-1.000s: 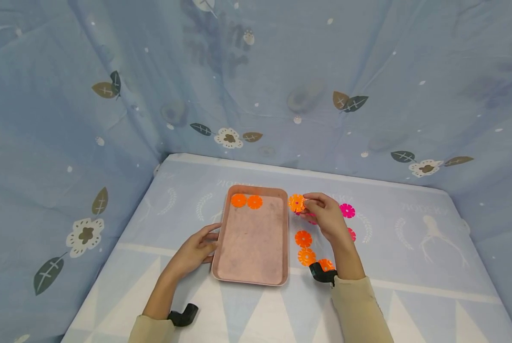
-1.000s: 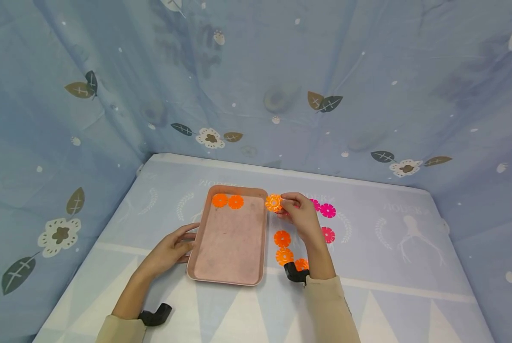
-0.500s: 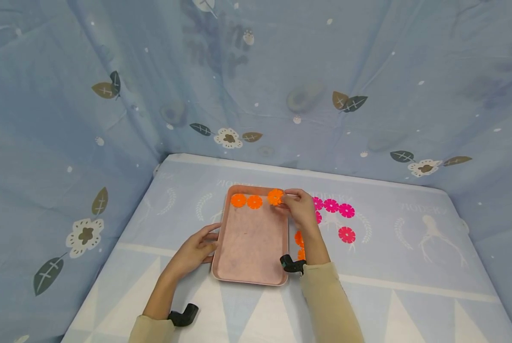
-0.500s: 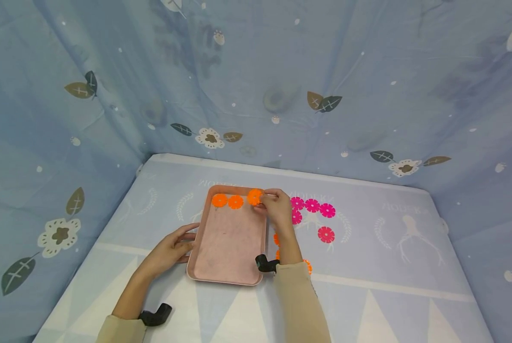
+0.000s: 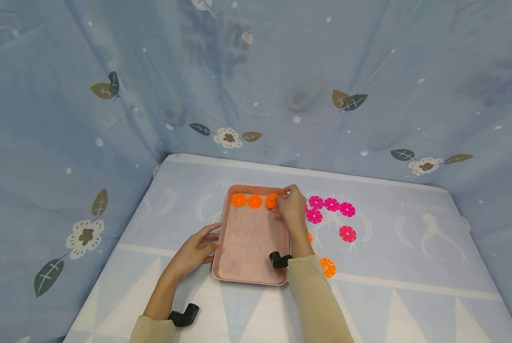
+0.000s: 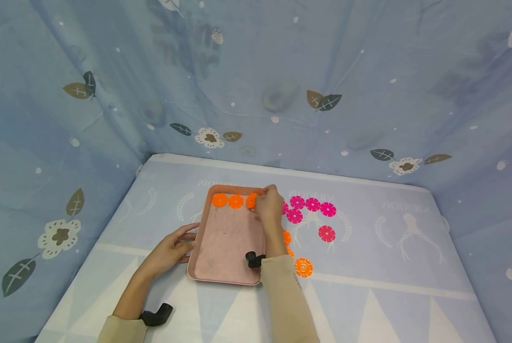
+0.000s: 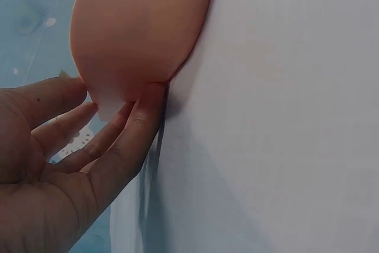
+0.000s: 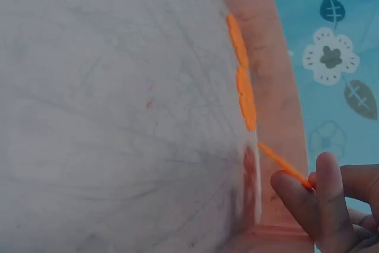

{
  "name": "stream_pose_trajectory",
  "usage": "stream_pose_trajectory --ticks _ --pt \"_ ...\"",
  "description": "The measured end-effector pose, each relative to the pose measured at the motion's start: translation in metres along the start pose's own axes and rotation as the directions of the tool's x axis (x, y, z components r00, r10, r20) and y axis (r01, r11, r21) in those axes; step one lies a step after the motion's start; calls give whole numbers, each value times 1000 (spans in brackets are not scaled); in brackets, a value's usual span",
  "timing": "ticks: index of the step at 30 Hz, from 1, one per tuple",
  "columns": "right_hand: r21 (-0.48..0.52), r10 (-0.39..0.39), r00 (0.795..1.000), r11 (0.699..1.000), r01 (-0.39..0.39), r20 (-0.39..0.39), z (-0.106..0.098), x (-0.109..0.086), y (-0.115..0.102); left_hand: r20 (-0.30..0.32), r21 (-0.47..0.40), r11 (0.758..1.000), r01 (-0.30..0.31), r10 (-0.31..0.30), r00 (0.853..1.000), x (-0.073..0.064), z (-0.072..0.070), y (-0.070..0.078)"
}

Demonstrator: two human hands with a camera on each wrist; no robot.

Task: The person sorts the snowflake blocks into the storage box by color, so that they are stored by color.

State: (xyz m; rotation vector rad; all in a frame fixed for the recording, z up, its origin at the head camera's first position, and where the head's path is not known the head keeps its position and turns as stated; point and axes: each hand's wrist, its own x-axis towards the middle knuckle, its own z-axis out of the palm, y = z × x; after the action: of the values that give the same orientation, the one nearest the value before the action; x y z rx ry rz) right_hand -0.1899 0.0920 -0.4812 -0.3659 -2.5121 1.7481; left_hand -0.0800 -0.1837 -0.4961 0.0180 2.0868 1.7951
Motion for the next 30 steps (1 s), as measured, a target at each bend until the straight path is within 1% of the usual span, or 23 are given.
stream_pose_trajectory --ticks 5,7,10,16,20,22,24,27,30 --pt "-46 -21 1000 999 21 4 1 -3 -2 26 2 1000 -19 19 999 1 0 -1" --pt "-79 -45 999 996 45 4 -2 -4 -5 30 0 1000 -19 19 999 1 0 -1" --pt "-79 -76 997 994 77 14 -9 -6 -12 25 3 1000 -15 15 1000 1 0 0" --pt "21 -73 996 997 72 57 -33 -8 -28 17 12 1000 -13 12 1000 1 -1 0" --pt "-16 -121 991 992 122 58 -52 -13 -36 17 10 1000 -15 14 1000 1 -1 -1" --pt "-56 -150 987 987 153 62 -63 -17 -37 16 11 1000 -15 15 1000 1 -1 -1" --pt "-71 -173 982 982 178 74 -73 -22 -36 14 13 1000 -15 15 1000 1 -1 -1" --pt "-83 -180 979 979 188 92 -86 -29 -33 10 16 1000 -11 11 1000 1 -1 0" --pt "-74 -168 980 982 176 109 -98 -37 -29 9 15 1000 -8 8 1000 0 -1 -1"
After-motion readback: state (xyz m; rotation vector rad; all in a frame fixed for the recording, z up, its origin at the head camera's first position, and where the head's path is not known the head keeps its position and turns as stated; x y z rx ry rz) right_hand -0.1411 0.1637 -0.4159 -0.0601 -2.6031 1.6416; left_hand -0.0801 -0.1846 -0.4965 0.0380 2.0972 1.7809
